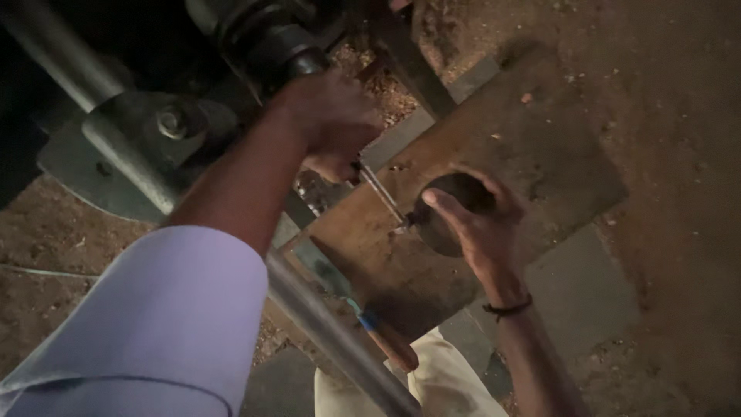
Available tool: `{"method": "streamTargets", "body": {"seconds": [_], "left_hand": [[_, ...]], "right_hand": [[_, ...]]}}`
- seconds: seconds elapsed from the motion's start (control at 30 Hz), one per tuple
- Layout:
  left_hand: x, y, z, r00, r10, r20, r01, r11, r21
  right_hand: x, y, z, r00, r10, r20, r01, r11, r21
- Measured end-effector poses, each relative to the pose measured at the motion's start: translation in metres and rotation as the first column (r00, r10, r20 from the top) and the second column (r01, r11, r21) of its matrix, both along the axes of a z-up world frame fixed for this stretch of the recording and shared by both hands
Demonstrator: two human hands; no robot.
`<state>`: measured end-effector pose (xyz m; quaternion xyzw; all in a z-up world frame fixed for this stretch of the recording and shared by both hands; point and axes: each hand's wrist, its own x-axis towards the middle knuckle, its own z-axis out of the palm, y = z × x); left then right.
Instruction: The person holds a metal disc and aligns it with a rotating shaft on a machine. The person uses a screwdriver to tighten a central screw, securing the disc to the machinery while steadying the components by hand.
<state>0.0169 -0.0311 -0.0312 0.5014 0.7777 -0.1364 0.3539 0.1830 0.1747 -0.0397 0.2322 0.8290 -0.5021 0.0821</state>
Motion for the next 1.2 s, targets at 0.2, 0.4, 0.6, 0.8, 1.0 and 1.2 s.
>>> {"method": "streamTargets", "body": {"seconds": [0.2, 0.4, 0.6, 0.8, 1.0, 1.2], "left_hand": [[-0.003, -0.001, 0.0, 0.999, 0.011, -0.041, -0.009, 0.998, 0.06], [-0.002, 0.004, 0.0, 0.999, 0.006, -0.04, -0.006, 1.0, -0.01], [0.008, -0.009, -0.008, 0.994, 0.11, 0.028, -0.111, 0.993, 0.048], [-0.007, 0.002, -0.002, 0.998, 0.063, -0.011, -0.063, 0.998, 0.018], [0.004, 0.0, -0.007, 0.996, 0.069, 0.058, -0.068, 0.998, -0.011], [-0.005, -0.003, -0.007, 0.994, 0.08, 0.077, -0.079, 0.997, -0.014]], "right_hand": [[0.001, -0.009, 0.003, 0.996, -0.013, -0.088, 0.009, 0.999, -0.049], [-0.015, -0.012, -0.013, 0.981, 0.077, -0.177, -0.054, 0.99, 0.132], [0.005, -0.019, -0.012, 0.987, -0.018, -0.158, 0.031, 0.997, 0.075], [0.004, -0.018, -0.004, 0.984, -0.111, -0.138, 0.102, 0.992, -0.074], [-0.009, -0.02, -0.02, 0.991, -0.048, -0.126, 0.063, 0.991, 0.118], [0.011, -0.02, -0.009, 0.965, -0.054, -0.257, 0.075, 0.995, 0.072]]}}
